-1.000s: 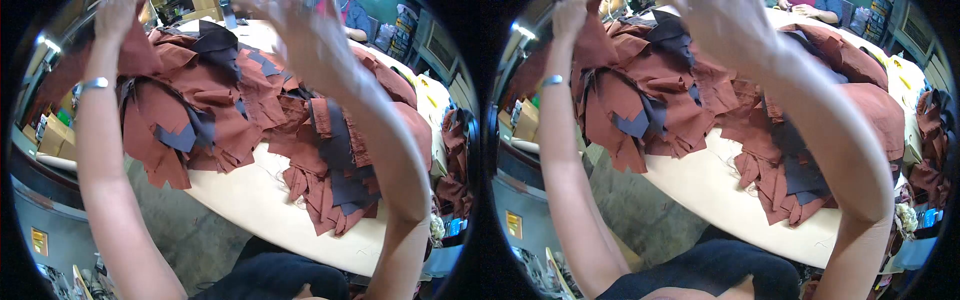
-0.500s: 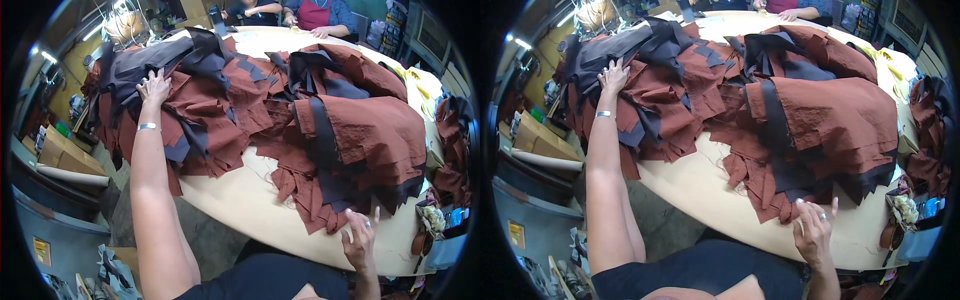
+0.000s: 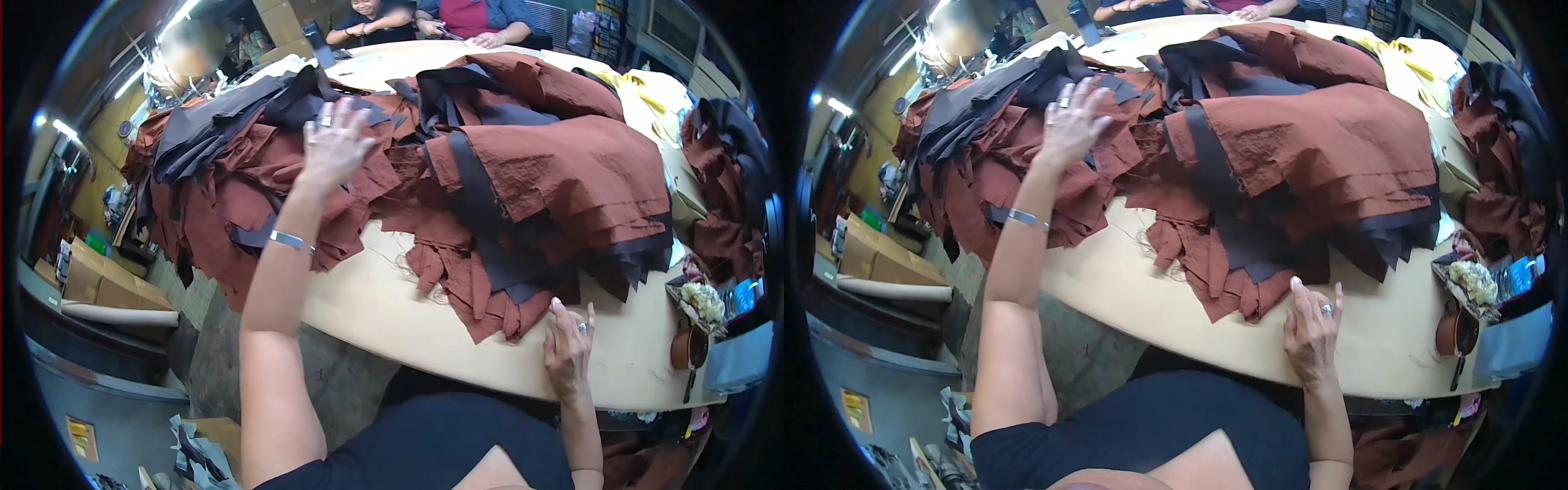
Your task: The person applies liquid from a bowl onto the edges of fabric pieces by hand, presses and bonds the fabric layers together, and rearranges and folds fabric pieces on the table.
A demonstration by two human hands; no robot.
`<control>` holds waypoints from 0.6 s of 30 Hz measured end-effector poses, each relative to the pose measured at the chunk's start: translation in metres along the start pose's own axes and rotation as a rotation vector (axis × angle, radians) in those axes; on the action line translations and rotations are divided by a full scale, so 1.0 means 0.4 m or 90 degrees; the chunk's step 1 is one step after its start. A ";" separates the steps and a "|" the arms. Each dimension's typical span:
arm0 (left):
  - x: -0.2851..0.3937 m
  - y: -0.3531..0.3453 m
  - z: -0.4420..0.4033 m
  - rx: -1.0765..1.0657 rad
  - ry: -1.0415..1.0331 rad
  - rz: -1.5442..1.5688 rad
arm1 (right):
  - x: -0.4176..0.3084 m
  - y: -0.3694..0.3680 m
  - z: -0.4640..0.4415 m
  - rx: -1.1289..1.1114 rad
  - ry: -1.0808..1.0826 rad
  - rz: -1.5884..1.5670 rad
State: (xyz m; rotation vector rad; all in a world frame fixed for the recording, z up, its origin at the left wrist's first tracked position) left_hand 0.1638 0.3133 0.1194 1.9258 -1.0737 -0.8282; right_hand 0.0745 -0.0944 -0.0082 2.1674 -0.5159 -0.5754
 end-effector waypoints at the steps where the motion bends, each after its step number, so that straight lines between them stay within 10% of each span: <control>1: 0.069 -0.005 0.019 0.024 -0.070 0.056 | -0.004 0.004 -0.003 0.015 0.013 0.008; 10: 0.557 0.076 0.126 0.040 -0.307 0.383 | 0.017 0.007 0.005 0.071 -0.012 0.001; 18: 0.624 0.090 0.063 0.091 -0.341 0.535 | 0.014 0.012 0.005 0.103 0.028 0.012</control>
Point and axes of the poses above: each hand's wrist, its own z-axis away from the middle knuckle, its own y-axis out of the back of the hand, x = y × z, the point moved 6 cm from there along -z, towards the middle knuckle, and after that the axes turned 12 degrees about y, right-handed, at the moved point
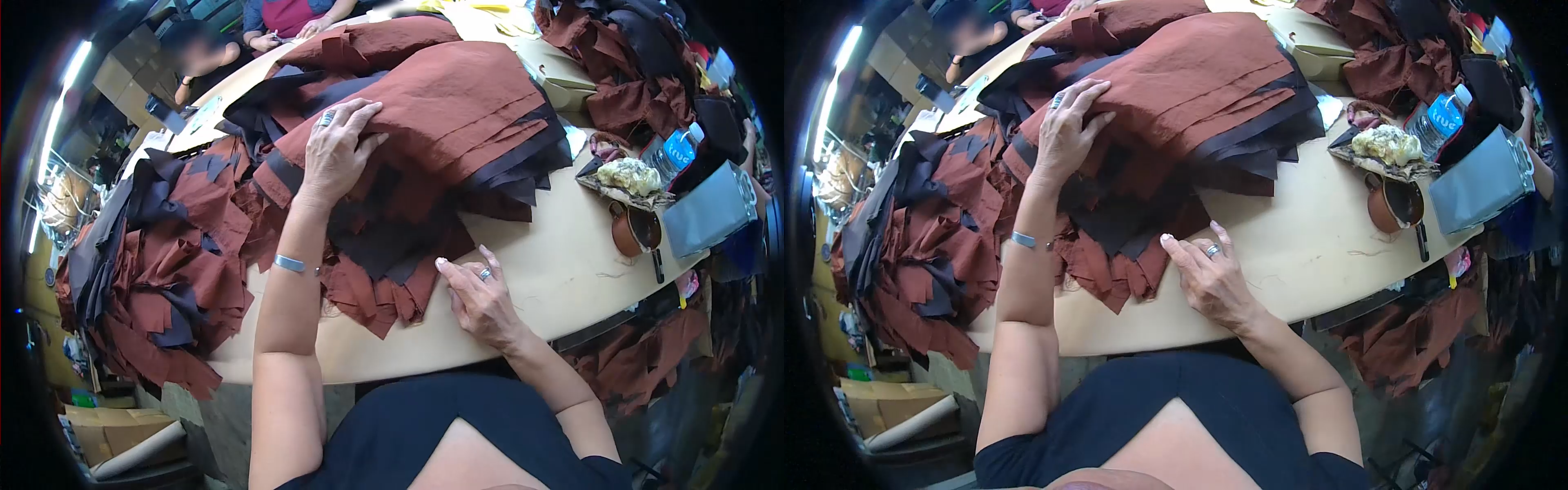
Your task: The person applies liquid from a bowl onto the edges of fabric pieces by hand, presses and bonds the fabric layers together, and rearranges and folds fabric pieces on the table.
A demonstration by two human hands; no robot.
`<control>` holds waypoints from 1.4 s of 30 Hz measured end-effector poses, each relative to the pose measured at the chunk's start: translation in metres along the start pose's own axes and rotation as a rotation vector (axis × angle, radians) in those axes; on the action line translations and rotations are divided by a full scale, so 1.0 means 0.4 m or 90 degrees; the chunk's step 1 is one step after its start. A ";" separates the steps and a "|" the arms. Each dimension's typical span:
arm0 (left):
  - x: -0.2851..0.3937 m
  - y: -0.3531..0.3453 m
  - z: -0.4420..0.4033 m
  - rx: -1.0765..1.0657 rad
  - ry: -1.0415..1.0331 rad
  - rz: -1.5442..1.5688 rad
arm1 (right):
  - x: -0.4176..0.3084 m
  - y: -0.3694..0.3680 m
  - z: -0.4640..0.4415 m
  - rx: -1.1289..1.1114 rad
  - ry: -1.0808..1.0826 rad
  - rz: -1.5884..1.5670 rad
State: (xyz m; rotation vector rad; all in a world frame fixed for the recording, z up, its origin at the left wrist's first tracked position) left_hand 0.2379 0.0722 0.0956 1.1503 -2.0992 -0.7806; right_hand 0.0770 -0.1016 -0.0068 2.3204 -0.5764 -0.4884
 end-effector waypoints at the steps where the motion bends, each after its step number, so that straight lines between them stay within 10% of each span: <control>1: -0.017 0.008 -0.001 -0.008 0.014 0.034 | -0.003 0.007 -0.001 0.008 -0.004 -0.009; 9: -0.381 0.010 0.027 -0.156 0.490 -0.106 | -0.002 0.010 0.008 0.013 -0.023 -0.032; 13: -0.317 0.038 -0.023 -0.043 0.241 -0.235 | -0.002 0.005 0.012 0.000 -0.029 -0.037; 20: -0.273 0.093 -0.121 0.047 0.293 -0.247 | 0.006 0.008 0.012 0.001 -0.044 -0.040; 26: -0.175 0.145 -0.199 0.171 0.274 0.403 | 0.010 0.046 0.021 0.128 -0.048 -0.106; 31: 0.115 0.193 -0.005 -0.126 0.174 0.561 | 0.032 0.114 0.060 0.337 -0.074 -0.120; 36: 0.047 0.099 0.222 -0.633 0.175 0.309 | 0.057 0.143 0.071 0.385 -0.105 -0.114; 42: -0.129 0.246 0.345 -0.537 0.285 0.031 | 0.109 0.200 0.019 0.277 -0.081 -0.074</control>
Point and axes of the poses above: each hand's wrist, its own z-axis away from the middle knuckle, its own y-axis out of the back of the hand, x = y × z, the point moved 6 cm from there along -z, towards the middle knuckle, and after that the axes turned 12 degrees about y, right-handed, at the moved point
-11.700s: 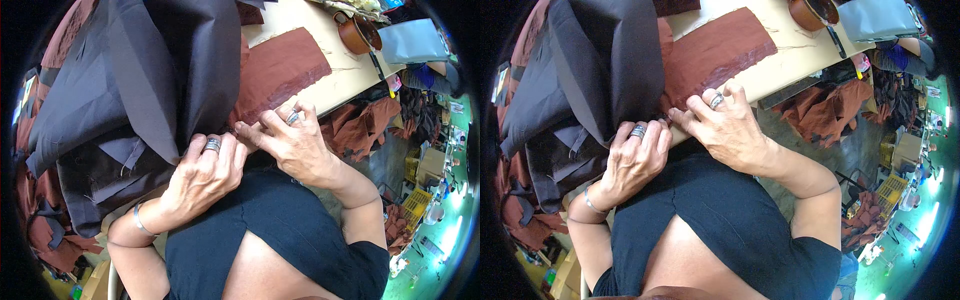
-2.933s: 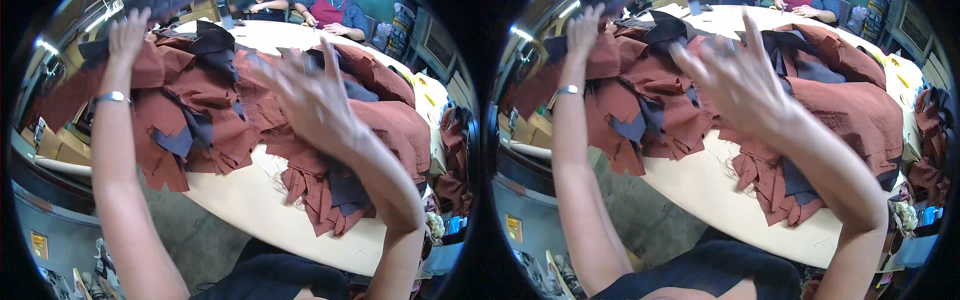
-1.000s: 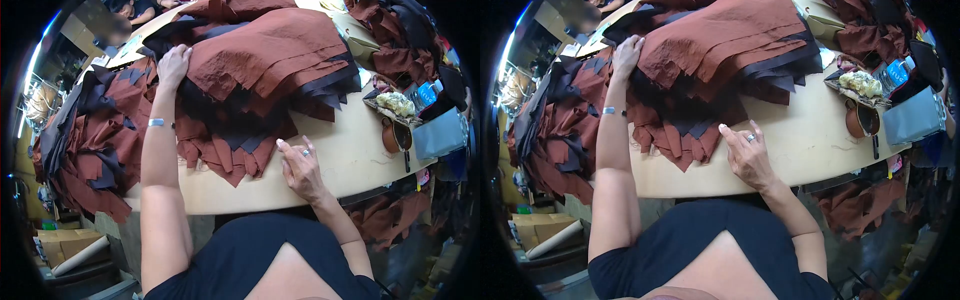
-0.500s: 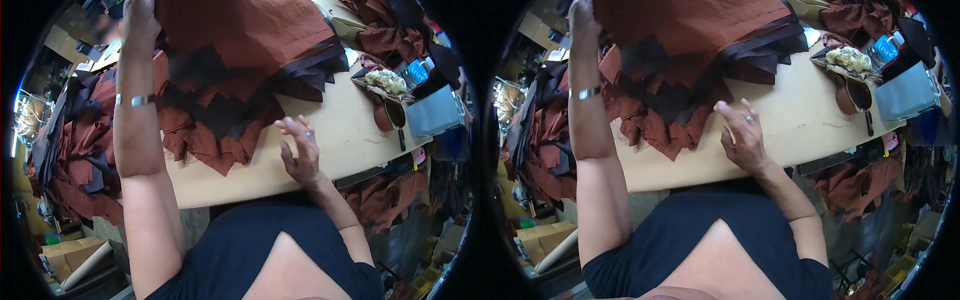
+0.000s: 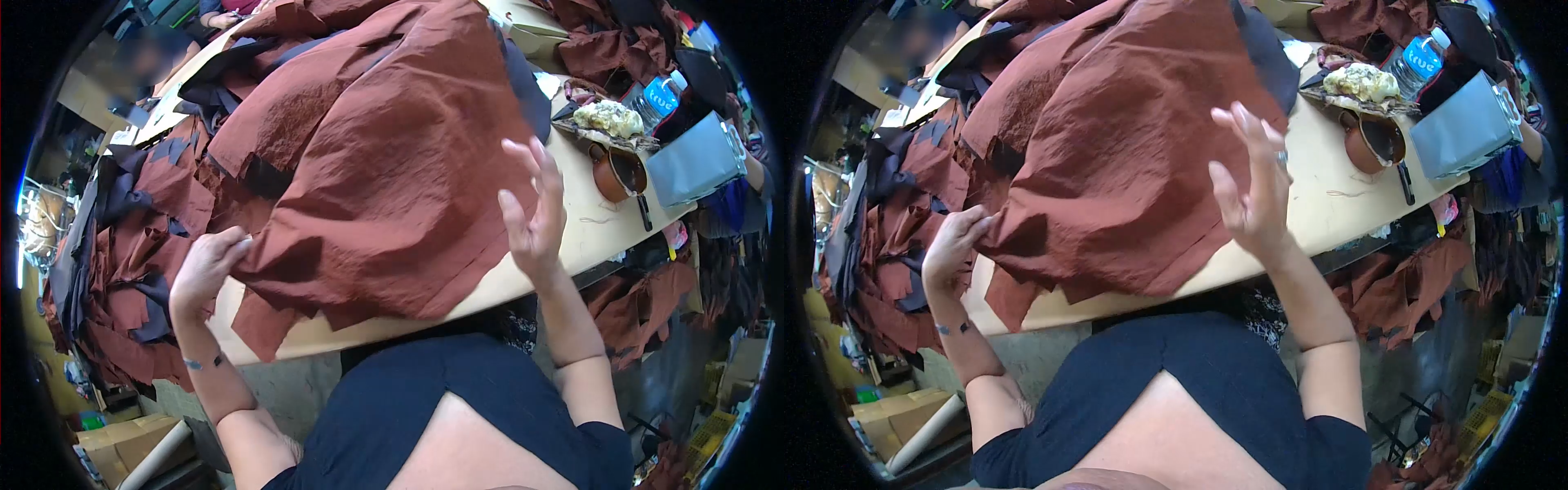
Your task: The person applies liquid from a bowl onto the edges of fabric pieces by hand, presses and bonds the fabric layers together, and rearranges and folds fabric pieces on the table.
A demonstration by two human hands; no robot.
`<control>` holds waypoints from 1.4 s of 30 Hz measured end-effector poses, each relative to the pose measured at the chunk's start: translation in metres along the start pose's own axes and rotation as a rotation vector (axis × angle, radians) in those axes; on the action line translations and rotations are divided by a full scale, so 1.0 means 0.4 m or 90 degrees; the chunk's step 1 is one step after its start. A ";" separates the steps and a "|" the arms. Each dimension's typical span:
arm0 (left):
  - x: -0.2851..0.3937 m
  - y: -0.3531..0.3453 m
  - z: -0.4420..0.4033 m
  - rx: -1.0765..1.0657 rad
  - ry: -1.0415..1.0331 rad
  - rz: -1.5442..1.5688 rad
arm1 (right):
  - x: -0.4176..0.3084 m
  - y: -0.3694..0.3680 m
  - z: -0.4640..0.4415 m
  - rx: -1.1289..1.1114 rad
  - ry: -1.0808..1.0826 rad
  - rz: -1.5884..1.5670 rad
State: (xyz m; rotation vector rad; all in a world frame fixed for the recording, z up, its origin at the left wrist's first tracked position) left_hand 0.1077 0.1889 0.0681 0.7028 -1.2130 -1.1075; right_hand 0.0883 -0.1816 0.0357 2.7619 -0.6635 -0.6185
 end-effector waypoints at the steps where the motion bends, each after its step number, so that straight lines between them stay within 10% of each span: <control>1: -0.032 0.015 0.010 0.065 0.023 -0.107 | 0.007 0.011 -0.037 -0.048 0.012 0.053; 9: 0.068 -0.081 -0.093 0.206 -0.065 0.094 | 0.354 -0.046 -0.247 0.019 -0.153 0.053; 16: 0.154 -0.069 -0.032 0.176 -0.125 0.019 | 0.253 -0.014 -0.326 0.007 -0.119 0.116; 25: 0.029 0.312 -0.075 0.572 -0.005 -0.647 | -0.081 -0.026 0.038 -0.205 -0.061 -0.043; 30: 0.265 0.034 -0.047 0.485 -0.344 -0.164 | -0.021 0.031 0.101 -0.117 -0.210 0.027; 42: 0.382 -0.189 -0.026 0.438 -0.452 -0.182 | 0.050 -0.016 0.076 -0.188 -0.317 -0.103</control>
Point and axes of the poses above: each hand's wrist, its own z-axis away from the middle knuckle, its own y-axis out of the back of the hand, x = y × z, the point moved 6 cm from there along -z, towards the middle knuckle, and after that the axes turned 12 degrees about y, right-handed, at the moved point
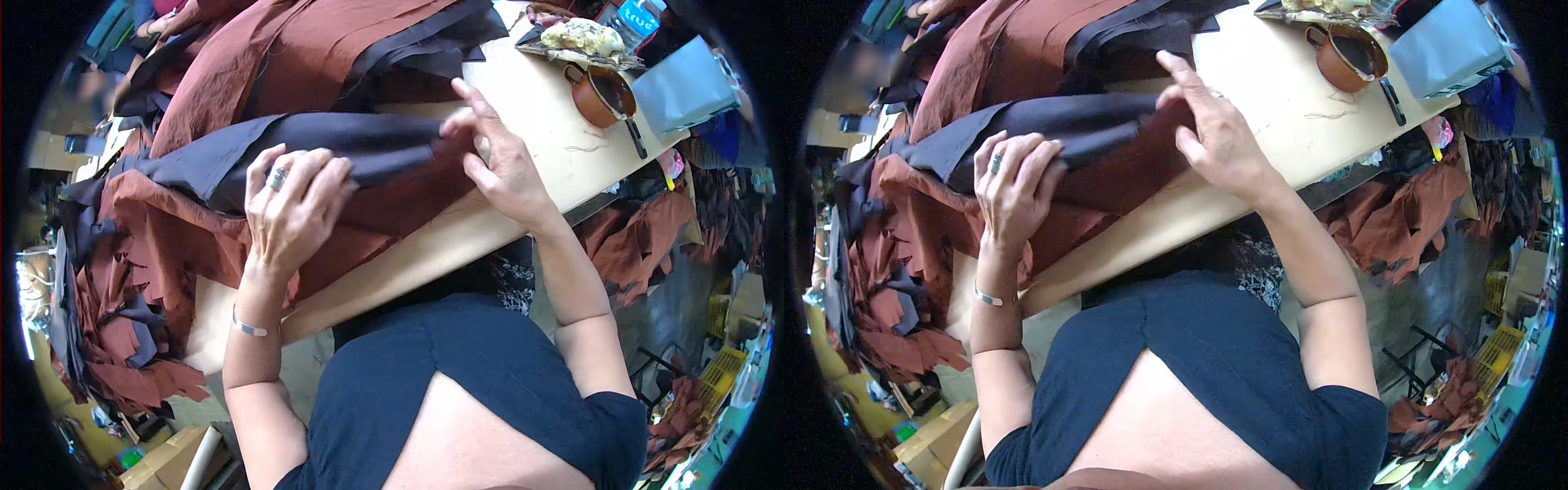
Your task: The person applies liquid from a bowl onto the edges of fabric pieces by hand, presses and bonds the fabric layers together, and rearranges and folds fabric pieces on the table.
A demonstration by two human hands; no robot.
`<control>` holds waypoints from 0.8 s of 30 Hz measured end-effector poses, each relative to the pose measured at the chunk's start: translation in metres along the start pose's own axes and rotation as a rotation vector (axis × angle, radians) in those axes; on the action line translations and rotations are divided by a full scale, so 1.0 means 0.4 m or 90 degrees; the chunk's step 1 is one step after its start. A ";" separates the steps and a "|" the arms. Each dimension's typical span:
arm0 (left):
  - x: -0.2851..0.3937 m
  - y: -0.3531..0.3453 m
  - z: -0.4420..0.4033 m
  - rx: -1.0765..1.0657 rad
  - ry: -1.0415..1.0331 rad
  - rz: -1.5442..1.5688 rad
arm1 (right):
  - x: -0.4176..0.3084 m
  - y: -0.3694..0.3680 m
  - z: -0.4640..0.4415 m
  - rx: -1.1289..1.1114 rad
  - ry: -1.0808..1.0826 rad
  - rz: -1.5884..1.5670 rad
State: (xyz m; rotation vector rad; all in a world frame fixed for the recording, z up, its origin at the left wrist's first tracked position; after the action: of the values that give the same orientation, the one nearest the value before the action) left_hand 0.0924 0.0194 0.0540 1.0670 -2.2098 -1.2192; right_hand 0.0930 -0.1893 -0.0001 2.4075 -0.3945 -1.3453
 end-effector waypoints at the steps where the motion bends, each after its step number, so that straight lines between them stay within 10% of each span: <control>1: -0.016 -0.008 -0.005 -0.016 0.031 -0.026 | 0.005 -0.002 0.001 -0.020 -0.043 -0.004; 6: 0.043 0.003 -0.055 0.122 0.019 0.053 | 0.038 0.048 0.003 0.055 -0.023 0.045; 14: 0.087 -0.169 -0.095 -0.263 0.155 0.303 | 0.061 0.203 0.082 0.150 -0.097 0.207; 24: 0.114 -0.196 -0.141 -0.255 0.085 0.441 | 0.122 0.508 0.210 0.259 -0.168 0.688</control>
State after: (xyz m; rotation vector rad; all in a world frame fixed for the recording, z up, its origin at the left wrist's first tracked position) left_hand 0.1339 -0.0719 0.0177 0.1817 -1.8667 -1.1403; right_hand 0.0319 -0.4060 0.0100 1.6966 -1.8424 -1.0668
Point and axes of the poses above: each hand's wrist, its own z-axis away from the middle knuckle, its own y-axis out of the back of the hand, x = y × z, the point moved 6 cm from there along -z, towards the middle knuckle, and after that the axes turned 12 degrees about y, right-handed, at the moved point
